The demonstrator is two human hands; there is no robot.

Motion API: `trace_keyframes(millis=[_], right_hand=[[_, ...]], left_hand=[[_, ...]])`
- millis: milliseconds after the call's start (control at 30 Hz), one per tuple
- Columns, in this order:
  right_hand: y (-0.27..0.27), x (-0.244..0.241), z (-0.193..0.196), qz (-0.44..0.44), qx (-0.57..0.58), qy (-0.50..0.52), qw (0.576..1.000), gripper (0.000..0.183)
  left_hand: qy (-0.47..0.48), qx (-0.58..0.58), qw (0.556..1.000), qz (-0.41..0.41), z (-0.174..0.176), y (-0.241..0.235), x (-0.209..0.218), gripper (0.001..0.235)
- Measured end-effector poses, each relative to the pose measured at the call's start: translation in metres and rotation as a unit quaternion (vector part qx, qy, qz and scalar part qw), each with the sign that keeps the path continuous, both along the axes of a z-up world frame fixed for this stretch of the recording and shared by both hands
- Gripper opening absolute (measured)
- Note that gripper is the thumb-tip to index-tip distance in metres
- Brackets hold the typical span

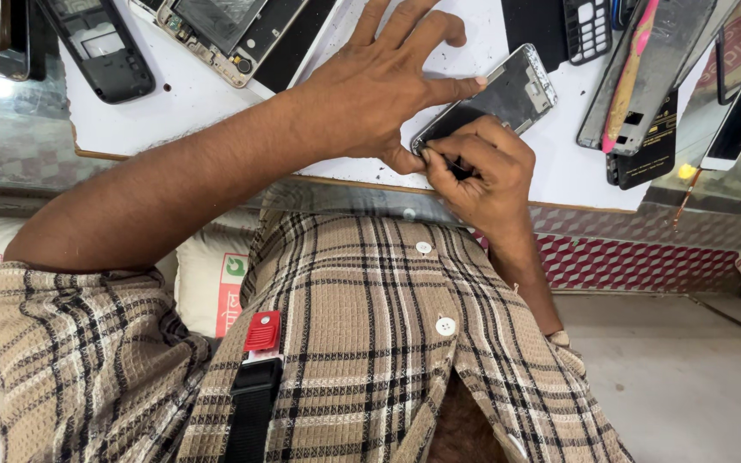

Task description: The person disassembles a smartphone, removes the screen and internal components, and uses a small tool to pry and adjust parts. They handle multiple phone frames and components on a cluttered workbench.

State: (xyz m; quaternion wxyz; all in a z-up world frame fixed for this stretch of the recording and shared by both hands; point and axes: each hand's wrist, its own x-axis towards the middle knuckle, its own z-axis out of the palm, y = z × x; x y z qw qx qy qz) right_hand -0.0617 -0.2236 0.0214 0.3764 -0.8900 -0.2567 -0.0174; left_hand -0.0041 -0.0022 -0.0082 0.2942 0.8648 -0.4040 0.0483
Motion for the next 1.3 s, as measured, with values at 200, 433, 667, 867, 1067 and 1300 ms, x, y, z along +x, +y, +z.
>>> trace_keyframes(millis=[200,433,667,867,1067,1300], right_hand=[[0.002,-0.002,-0.001,-0.056,0.009,0.011,0.998,0.012],[-0.001,-0.002,-0.005,-0.001,0.014,-0.016,1.000,0.013],[-0.004,0.001,-0.011,-0.014,0.009,-0.013,1.000,0.010],[-0.006,0.003,-0.003,-0.081,0.007,-0.004,0.997,0.010],[0.000,-0.002,0.002,-0.026,-0.018,-0.054,0.998,0.013],[-0.015,0.015,0.004,-0.099,-0.022,-0.059,0.993,0.011]], left_hand=[[-0.001,-0.003,1.000,-0.004,0.000,0.000,0.000,0.105],[-0.039,-0.008,0.999,0.002,0.000,0.002,0.001,0.104],[-0.035,-0.004,0.999,0.002,0.000,0.002,0.000,0.105],[-0.012,-0.013,1.000,-0.003,0.003,0.001,0.002,0.105],[-0.015,-0.013,1.000,-0.010,0.007,0.002,0.003,0.103],[0.054,0.006,0.998,-0.016,0.017,-0.001,0.007,0.102]])
